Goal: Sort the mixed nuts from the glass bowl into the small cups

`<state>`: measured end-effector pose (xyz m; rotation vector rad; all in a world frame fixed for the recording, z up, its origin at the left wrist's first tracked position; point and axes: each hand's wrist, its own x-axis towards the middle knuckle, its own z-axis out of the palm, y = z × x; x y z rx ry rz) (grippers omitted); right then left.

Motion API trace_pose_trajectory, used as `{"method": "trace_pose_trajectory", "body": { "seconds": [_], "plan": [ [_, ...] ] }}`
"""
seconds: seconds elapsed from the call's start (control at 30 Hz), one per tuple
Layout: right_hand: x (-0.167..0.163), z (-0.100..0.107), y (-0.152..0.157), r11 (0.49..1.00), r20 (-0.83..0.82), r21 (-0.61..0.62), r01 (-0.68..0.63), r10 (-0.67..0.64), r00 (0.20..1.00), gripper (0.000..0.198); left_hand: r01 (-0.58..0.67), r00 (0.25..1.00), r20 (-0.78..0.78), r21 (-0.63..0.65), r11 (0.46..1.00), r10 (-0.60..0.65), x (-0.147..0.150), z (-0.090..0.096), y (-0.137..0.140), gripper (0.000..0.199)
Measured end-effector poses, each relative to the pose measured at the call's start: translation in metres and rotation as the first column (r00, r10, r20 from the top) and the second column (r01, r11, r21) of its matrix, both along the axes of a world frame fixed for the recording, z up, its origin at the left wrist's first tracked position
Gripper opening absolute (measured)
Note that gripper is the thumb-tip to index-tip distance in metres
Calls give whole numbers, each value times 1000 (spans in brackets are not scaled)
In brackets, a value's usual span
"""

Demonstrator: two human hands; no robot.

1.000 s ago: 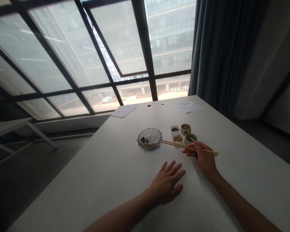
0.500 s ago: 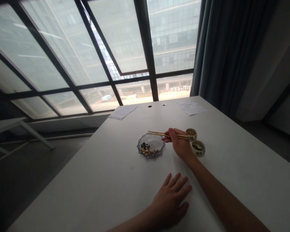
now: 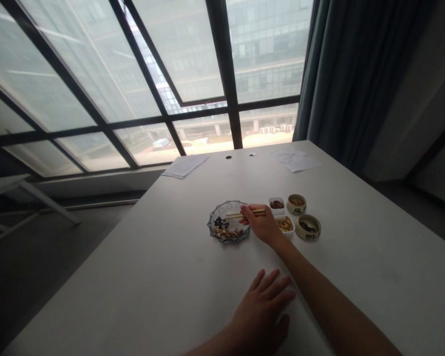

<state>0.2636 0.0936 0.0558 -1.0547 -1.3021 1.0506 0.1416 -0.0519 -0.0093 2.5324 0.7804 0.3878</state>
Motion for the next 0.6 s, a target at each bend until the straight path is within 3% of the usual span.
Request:
{"method": "trace_pose_trajectory", "body": {
  "seconds": [0.2, 0.6],
  "plan": [
    [-7, -15, -3, 999, 47, -24, -35, 36, 998, 51, 13, 999, 31, -17, 1000, -12, -1, -14, 2, 42],
    [-4, -16, -5, 999, 51, -35, -25, 27, 998, 48, 29, 998, 54, -40, 999, -26, -1, -16, 2, 41]
  ]
}}
